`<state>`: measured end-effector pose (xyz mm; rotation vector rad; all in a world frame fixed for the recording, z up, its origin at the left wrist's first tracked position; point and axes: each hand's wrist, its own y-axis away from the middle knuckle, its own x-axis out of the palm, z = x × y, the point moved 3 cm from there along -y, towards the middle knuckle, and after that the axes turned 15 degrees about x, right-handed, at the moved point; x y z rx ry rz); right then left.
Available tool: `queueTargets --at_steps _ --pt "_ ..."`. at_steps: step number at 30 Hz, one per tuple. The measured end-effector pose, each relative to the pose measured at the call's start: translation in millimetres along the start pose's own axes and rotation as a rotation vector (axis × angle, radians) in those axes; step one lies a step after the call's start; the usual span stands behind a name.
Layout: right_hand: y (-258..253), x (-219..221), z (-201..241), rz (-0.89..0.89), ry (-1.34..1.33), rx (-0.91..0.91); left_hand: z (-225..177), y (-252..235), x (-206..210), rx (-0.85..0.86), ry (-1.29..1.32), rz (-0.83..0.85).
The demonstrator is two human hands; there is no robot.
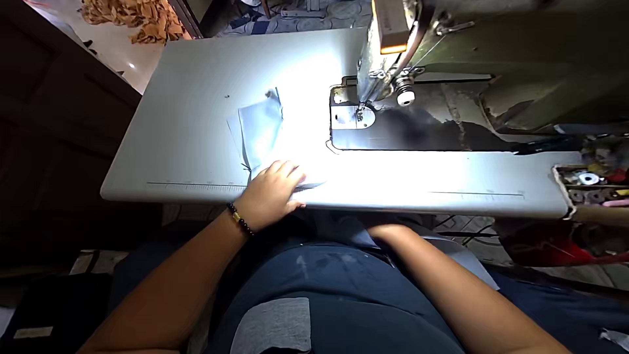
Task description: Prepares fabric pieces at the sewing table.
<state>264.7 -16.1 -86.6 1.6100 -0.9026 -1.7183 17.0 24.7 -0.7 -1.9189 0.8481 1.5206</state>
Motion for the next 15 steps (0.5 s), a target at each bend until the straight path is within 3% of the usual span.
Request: queueTargets --at_steps 2,5,8,10,12,15 --pt "-17.4 5.7 -7.1 -0.005 -0.011 -0.045 -1.9 7.3 1.0 0.078 0.008 -0.089" --pt "-0.8 -2.0 0.5 0.081 0.021 -0.088 -12.4 5.3 -26.5 0.129 0.096 -0.278" --pt "13.4 -2.6 3.7 -0.003 0.017 -0.284 -9.5 10.2 -89.1 0.053 0.144 -0.656" --pt "16.9 -0.2 -7.9 -0.079 -0.048 -0.356 14.7 23.2 -130.3 -0.034 0.14 -0.901" --pt "13.8 6.5 -26.2 -0.107 -0.122 -0.35 58.1 44.6 -149.2 -0.209 0.094 -1.031" --pt "4.0 20.7 -43.9 -0.014 -0.076 -0.172 117.6 90.5 -129.4 -0.654 0.039 -0.821"
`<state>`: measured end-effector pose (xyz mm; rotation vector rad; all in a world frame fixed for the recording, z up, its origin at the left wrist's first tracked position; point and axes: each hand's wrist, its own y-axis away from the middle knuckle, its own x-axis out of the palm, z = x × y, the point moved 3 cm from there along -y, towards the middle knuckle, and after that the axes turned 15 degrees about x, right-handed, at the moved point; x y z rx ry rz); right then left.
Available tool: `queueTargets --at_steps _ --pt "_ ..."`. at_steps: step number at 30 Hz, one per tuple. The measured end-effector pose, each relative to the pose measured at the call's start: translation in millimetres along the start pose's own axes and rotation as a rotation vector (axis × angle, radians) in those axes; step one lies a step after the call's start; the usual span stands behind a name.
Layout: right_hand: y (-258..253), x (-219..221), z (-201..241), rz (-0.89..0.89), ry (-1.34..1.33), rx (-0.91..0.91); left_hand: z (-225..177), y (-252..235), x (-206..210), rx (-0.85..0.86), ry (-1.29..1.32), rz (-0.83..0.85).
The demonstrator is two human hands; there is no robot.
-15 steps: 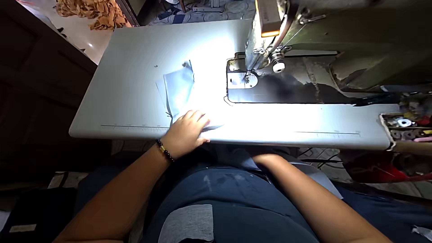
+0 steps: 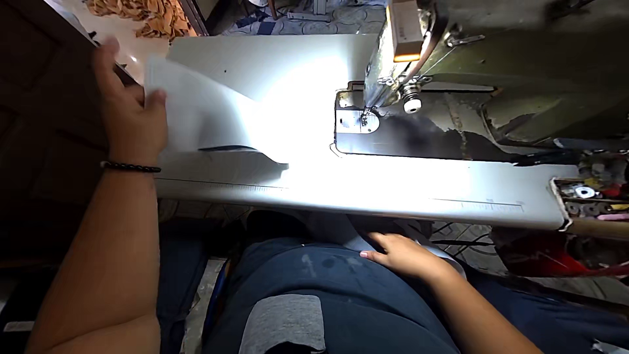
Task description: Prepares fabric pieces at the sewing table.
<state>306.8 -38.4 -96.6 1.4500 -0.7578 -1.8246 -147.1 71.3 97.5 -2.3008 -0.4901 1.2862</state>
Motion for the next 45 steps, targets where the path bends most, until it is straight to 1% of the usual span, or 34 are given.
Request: queueTargets --at_steps 1,2,3,4,5,6,7,9,10,12,13,14,15,16,17,18,19,21,23,26,28,29,30,31,33,34,35,36,37,38,40,43,45 --pt "-3.6 5.2 -1.9 0.008 0.035 0.071 23.8 9.0 3.4 -0.097 -0.067 0.098" --pt "-6.6 9.1 -0.6 0.013 0.071 0.143 44.6 21.2 8.7 -0.155 -0.133 0.199" --pt "-9.2 11.1 3.4 0.013 0.102 0.198 60.4 35.0 14.2 -0.158 -0.207 0.284" --pt "-11.6 11.0 10.1 -0.001 0.106 0.216 69.1 48.6 19.8 -0.122 -0.258 0.336" --pt "-13.3 8.7 20.4 -0.019 0.091 0.178 71.3 59.2 26.6 -0.053 -0.293 0.373" --pt "-13.5 4.2 35.4 -0.017 0.066 0.096 66.1 66.7 34.9 0.031 -0.309 0.41" --pt "-14.2 0.5 52.0 -0.017 0.036 -0.027 55.2 71.3 45.0 0.111 -0.308 0.449" --pt "-17.7 -1.7 81.2 -0.055 0.092 -0.279 21.0 76.8 68.9 0.218 -0.274 0.554" --pt "-14.5 -5.0 93.7 -0.064 0.167 -0.335 1.2 78.1 80.8 0.243 -0.245 0.609" --pt "12.2 -22.3 121.0 -0.061 0.283 -0.415 -37.4 79.2 103.4 0.271 -0.17 0.703" --pt "31.3 -32.9 133.7 -0.122 0.267 -0.521 -54.8 80.8 113.1 0.267 -0.107 0.757" --pt "48.6 -43.6 143.9 -0.238 0.188 -0.663 -69.4 83.1 122.2 0.255 -0.026 0.804" --pt "58.4 -54.6 151.2 -0.391 0.069 -0.788 -81.6 85.1 130.3 0.238 0.08 0.823" --pt "58.7 -66.4 155.3 -0.534 -0.039 -0.848 -92.7 86.8 136.3 0.22 0.203 0.807" --pt "48.4 -78.0 154.7 -0.686 -0.109 -0.869 -103.4 87.9 138.9 0.208 0.31 0.775" --pt "29.4 -88.6 148.9 -0.82 -0.121 -0.871 -111.3 88.6 140.0 0.198 0.397 0.736" --pt "6.8 -96.3 138.0 -0.907 -0.101 -0.866 -116.5 90.2 138.2 0.186 0.447 0.678" --pt "-21.7 -105.0 113.9 -0.923 -0.039 -0.791 -114.4 96.1 128.6 0.225 0.451 0.524" --pt "-27.2 -105.3 99.1 -0.866 -0.021 -0.684 -99.1 107.3 111.3 0.292 0.42 0.429" --pt "-30.2 -97.7 91.5 -0.87 -0.058 -0.627 -55.9 140.8 79.6 0.332 0.402 0.514" --pt "-34.6 -96.7 90.5 -0.879 -0.083 -0.631 -8.5 165.7 59.1 0.386 0.209 0.429" --pt "-35.4 -95.6 90.2 -0.875 -0.087 -0.63 19.1 179.3 47.1 0.363 0.08 0.397" --pt "-35.6 -94.7 90.3 -0.873 -0.09 -0.628 46.5 193.5 33.6 0.279 -0.039 0.399" --pt "-35.6 -94.4 90.6 -0.874 -0.095 -0.626 71.5 207.9 19.6 0.133 -0.139 0.433" --pt "-35.4 -93.6 90.7 -0.88 -0.1 -0.625 111.6 239.3 -1.6 -0.264 -0.293 0.54" --pt "-35.7 -93.1 90.7 -0.89 -0.099 -0.63 126.3 257.0 -5.8 -0.448 -0.351 0.597" --pt "-35.9 -92.5 90.6 -0.905 -0.095 -0.636 136.9 276.9 -4.9 -0.589 -0.404 0.655" --pt "-35.9 -92.0 90.6 -0.915 -0.096 -0.64 143.1 297.8 0.0 -0.688 -0.457 0.721" --pt "-36.3 -91.5 90.7 -0.918 -0.099 -0.639 146.2 316.3 7.0 -0.745 -0.519 0.79" --pt "-36.5 -91.5 90.8 -0.919 -0.099 -0.634 147.2 328.1 13.8 -0.74 -0.594 0.837" --pt "-35.3 -92.3 90.4 -0.898 -0.091 -0.61 148.1 331.6 22.4 -0.692 -0.686 0.892" --pt "-32.3 -91.9 90.5 -0.891 -0.072 -0.599 146.3 322.7 21.2 -0.641 -0.705 0.959" --pt "-30.0 -93.4 90.7 -0.911 -0.056 -0.594 145.8 318.9 15.9 -0.629 -0.663 0.927"
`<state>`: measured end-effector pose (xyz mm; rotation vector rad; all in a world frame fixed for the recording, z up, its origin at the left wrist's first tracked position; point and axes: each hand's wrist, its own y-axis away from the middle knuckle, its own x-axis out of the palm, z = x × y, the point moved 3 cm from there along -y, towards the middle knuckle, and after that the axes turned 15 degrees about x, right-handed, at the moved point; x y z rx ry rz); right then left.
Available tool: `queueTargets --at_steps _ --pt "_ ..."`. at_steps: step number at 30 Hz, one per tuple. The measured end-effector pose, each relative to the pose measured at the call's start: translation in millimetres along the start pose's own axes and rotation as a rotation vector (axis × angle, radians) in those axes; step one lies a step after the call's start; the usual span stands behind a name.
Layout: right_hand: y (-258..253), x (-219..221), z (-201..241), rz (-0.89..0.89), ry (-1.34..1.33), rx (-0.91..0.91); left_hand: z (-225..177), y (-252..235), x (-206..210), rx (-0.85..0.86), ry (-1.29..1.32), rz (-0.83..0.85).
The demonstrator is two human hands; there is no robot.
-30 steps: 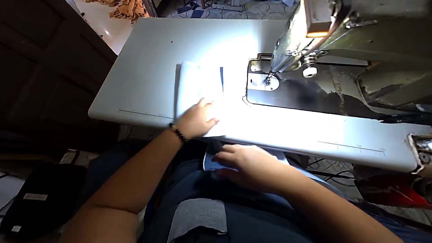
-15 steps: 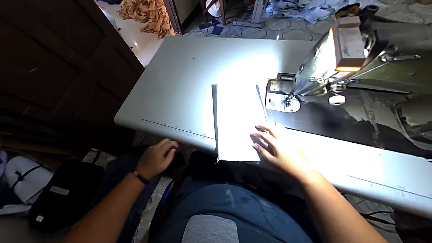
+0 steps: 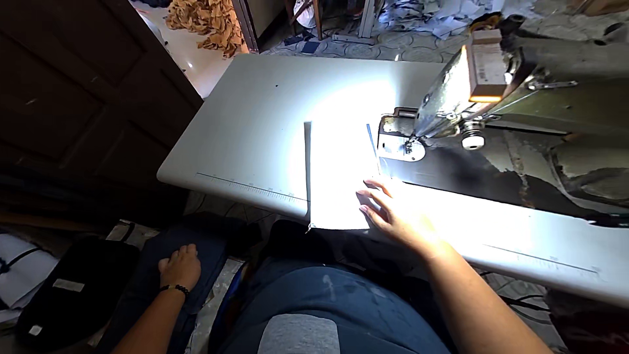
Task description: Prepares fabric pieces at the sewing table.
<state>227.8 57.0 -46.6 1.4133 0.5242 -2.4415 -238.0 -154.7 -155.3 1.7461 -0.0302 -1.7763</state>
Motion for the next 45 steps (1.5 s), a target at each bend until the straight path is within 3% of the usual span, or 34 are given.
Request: queueTargets --at_steps 8,12,15,17,19,22,26,28,31,33,34,36,38,41,45 --pt "-5.5 -1.5 0.5 0.017 0.018 0.032 16.6 5.5 -22.9 0.18 0.164 -0.221" --pt "1.7 -5.2 32.8 -0.013 -0.06 0.133 -22.2 30.4 -112.7 0.382 0.356 -0.605" --pt "21.4 -4.7 108.8 0.275 -0.39 0.044 -85.9 69.4 -185.7 0.64 0.405 -0.977" --pt "27.8 3.1 145.9 0.565 -0.568 -0.071 -125.5 93.5 -216.4 0.815 0.479 -1.085" --pt "28.2 7.8 155.7 0.677 -0.733 -0.134 -154.0 109.7 -229.4 0.989 0.516 -1.125" --pt "27.1 -4.2 146.1 0.648 -1.222 -0.072 -175.3 120.4 -225.1 1.165 0.525 -1.095" --pt "31.6 -24.2 137.1 0.547 -1.637 0.267 -194.1 126.2 -198.7 1.296 0.506 -0.977" --pt "33.9 -25.8 135.8 0.405 -1.573 0.398 -197.4 129.9 -195.4 1.39 0.513 -1.016" --pt "43.9 -31.5 134.5 0.479 -0.892 0.06 -187.7 129.0 -213.1 1.413 0.582 -0.975" --pt "50.1 -40.9 147.1 0.634 -0.554 -0.198 -188.8 116.4 -218.6 1.492 0.642 -0.686" --pt "51.1 -43.0 150.1 0.663 -0.454 -0.284 -193.2 108.3 -214.6 1.554 0.689 -0.447" --pt "48.2 -46.4 145.1 0.663 -0.324 -0.314 -205.2 93.4 -199.3 1.615 0.74 0.015" --pt "43.0 -52.2 129.9 0.633 -0.32 -0.268 -211.2 80.3 -183.8 1.61 0.838 0.218" --pt "42.6 -60.2 103.7 0.561 -0.395 -0.155 -197.5 67.4 -177.5 1.443 0.998 0.169" --pt "49.3 -38.2 77.8 0.595 -0.556 0.032 -175.0 62.5 -206.1 1.333 1.006 -0.253"
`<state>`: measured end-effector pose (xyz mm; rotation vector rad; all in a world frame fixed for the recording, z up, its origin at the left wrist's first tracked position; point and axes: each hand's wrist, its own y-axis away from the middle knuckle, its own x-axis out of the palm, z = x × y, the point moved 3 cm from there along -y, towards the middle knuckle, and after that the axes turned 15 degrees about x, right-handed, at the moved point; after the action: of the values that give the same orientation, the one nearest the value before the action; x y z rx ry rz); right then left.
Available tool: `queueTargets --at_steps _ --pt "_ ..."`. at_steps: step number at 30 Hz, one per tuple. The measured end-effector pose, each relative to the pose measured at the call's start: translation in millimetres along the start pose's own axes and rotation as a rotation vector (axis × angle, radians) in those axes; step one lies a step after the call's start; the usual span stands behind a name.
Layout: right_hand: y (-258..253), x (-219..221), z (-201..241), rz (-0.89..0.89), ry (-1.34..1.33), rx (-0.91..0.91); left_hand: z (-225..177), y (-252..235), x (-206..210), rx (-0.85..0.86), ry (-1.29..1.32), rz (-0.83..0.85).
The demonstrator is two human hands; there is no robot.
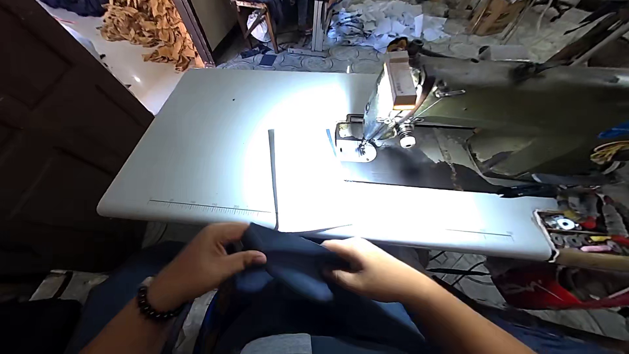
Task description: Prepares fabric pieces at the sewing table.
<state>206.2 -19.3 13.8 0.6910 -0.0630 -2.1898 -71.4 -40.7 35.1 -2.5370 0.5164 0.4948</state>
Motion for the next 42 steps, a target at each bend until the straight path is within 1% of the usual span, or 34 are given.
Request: queueTargets --at_steps 2,3,5,6,8,9,10,11,13,14,15,16,17,19,22,25,28,30,33,35,37,39,41,42 --pt "-4.2 14.2 -14.5 0.071 -0.086 0.006 -19.9 -17.5 -27.6 0.112 -0.138 -0.066" --pt "-4.9 18.0 -15.8 0.087 -0.106 -0.036 -31.2 -30.0 -43.3 0.169 -0.22 -0.074" --pt "-5.3 13.9 -8.0 0.074 -0.191 -0.142 -49.0 -60.9 -72.6 0.256 -0.467 -0.096" --pt "-6.4 6.7 -0.5 0.054 -0.293 -0.149 -53.7 -81.6 -82.8 0.279 -0.609 -0.114" --pt "-12.2 -12.9 13.2 0.032 -0.555 -0.068 -55.2 -133.9 -85.9 0.261 -0.849 -0.114" --pt "-18.4 -23.0 16.2 -0.021 -0.638 -0.011 -49.5 -163.4 -78.4 0.223 -0.913 -0.09" --pt "-26.0 -32.9 14.4 -0.108 -0.646 0.069 -34.9 -191.4 -69.0 0.159 -0.928 -0.044" --pt "-34.4 -42.1 8.2 -0.215 -0.585 0.169 -12.8 -216.0 -57.4 0.062 -0.905 0.009" --pt "-50.5 -56.4 -14.6 -0.417 -0.302 0.362 43.2 -247.7 -26.7 -0.149 -0.839 0.113" --pt "-56.1 -60.4 -28.5 -0.466 -0.163 0.416 72.8 -253.8 -10.4 -0.201 -0.829 0.144" --pt "-58.5 -62.4 -40.0 -0.469 -0.064 0.457 100.2 -254.7 4.0 -0.225 -0.825 0.167" --pt "-57.9 -62.5 -47.2 -0.461 -0.008 0.487 121.9 -250.7 16.0 -0.212 -0.819 0.176" --pt "-55.8 -61.4 -51.0 -0.466 0.016 0.49 136.8 -244.0 25.2 -0.183 -0.815 0.16" --pt "-51.5 -58.9 -52.4 -0.464 0.004 0.493 148.9 -230.9 34.5 -0.116 -0.806 0.089" --pt "-49.5 -61.2 -51.5 -0.448 0.011 0.501 145.0 -223.8 39.9 -0.017 -0.816 0.069" --pt "-48.5 -58.2 -52.1 -0.518 0.065 0.391 138.2 -220.8 42.1 0.054 -0.822 0.071" --pt "-47.6 -51.2 -54.9 -0.543 0.06 0.345 134.5 -216.1 44.0 0.136 -0.838 0.04" --pt "-45.5 -47.7 -55.1 -0.564 0.071 0.354 134.5 -214.5 45.0 0.204 -0.81 0.026" --pt "-42.0 -44.1 -53.2 -0.571 0.086 0.362 132.3 -214.4 46.5 0.235 -0.786 0.053" --pt "-38.0 -40.0 -49.7 -0.558 0.118 0.375 131.2 -213.4 47.8 0.289 -0.796 0.035" --pt "-32.8 -34.8 -44.3 -0.522 0.168 0.43 129.7 -211.2 49.3 0.337 -0.804 0.014" --pt "-29.3 -28.7 -42.1 -0.546 0.213 0.415 126.9 -207.8 51.3 0.324 -0.818 0.027" --pt "-28.0 -26.5 -43.5 -0.589 0.212 0.374 125.5 -204.0 53.5 0.257 -0.834 0.048" --pt "-27.6 -28.3 -43.2 -0.574 0.188 0.388 125.3 -202.1 54.5 0.222 -0.844 0.059"
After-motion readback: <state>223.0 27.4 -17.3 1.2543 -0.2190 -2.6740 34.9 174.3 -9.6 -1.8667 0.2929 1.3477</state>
